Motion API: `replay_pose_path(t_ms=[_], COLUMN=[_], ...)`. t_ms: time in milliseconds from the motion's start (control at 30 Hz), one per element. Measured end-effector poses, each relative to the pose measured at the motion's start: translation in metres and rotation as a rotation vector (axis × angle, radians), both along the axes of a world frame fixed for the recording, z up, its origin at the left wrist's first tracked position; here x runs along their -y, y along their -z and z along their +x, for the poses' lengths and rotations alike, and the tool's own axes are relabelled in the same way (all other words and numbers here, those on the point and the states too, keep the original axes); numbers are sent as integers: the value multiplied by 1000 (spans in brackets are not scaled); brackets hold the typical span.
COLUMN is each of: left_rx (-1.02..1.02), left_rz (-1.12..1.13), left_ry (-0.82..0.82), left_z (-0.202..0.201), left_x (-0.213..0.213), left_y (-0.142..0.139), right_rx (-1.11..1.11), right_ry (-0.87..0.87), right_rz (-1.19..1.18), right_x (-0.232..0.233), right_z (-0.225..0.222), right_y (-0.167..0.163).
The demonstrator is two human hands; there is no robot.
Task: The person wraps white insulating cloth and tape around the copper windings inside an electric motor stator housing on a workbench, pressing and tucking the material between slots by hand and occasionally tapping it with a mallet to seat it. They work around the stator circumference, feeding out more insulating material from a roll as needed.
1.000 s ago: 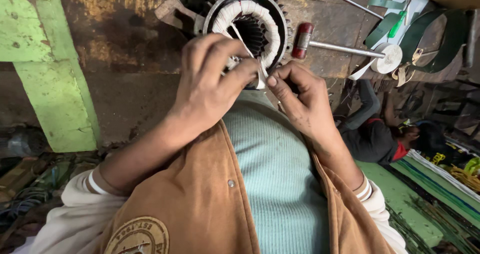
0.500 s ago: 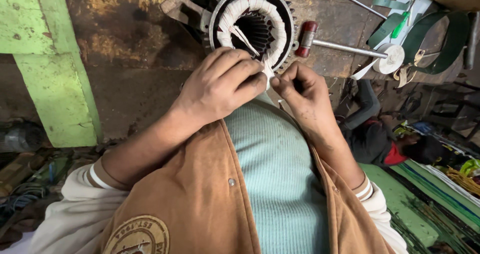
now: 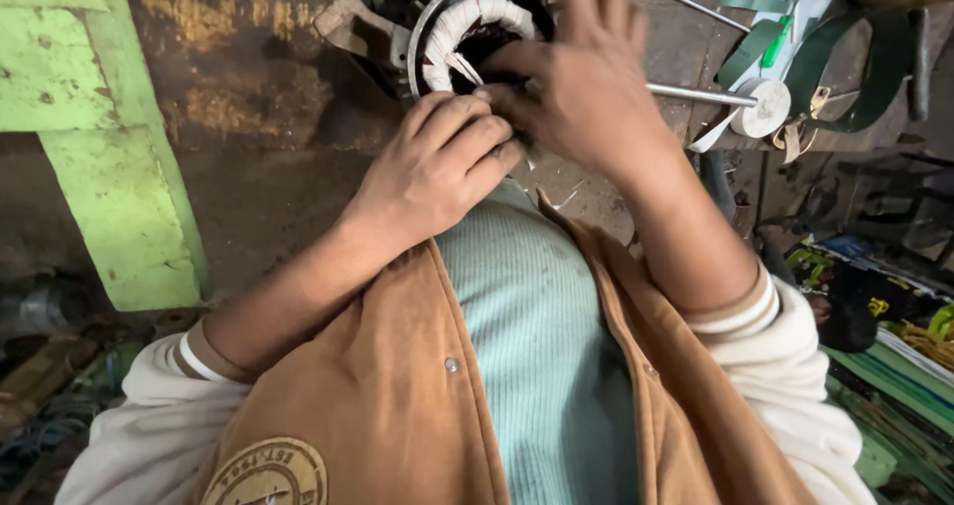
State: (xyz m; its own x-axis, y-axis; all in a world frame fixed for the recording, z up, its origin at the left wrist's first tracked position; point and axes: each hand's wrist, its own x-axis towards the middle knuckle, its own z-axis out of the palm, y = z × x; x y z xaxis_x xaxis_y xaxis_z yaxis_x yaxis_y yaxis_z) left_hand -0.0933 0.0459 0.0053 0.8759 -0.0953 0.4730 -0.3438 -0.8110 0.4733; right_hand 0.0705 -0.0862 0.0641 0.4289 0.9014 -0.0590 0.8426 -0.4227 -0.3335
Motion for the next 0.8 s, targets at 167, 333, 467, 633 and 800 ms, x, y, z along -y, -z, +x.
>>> replay_pose_path(t_ms=[167, 333, 467, 633, 800], left_rx=[26, 9, -23, -100, -112], left_rz=[-3, -38, -91, 390, 308], left_ry=[-6, -7, -65, -176, -246], left_z=[-1, 0, 8, 27, 32], left_x=[0, -4, -1, -6, -24], left_y=[-1, 1, 0, -6, -10], right_rx=[-26, -62, 23, 52, 68], right_ry=[-30, 21, 14, 252, 248], right_rz=[3, 259, 374, 422, 199], right_x=[-21, 3, 13, 50, 75], right_z=[4, -6, -18, -52, -75], right_y=[-4, -37, -46, -23, 47])
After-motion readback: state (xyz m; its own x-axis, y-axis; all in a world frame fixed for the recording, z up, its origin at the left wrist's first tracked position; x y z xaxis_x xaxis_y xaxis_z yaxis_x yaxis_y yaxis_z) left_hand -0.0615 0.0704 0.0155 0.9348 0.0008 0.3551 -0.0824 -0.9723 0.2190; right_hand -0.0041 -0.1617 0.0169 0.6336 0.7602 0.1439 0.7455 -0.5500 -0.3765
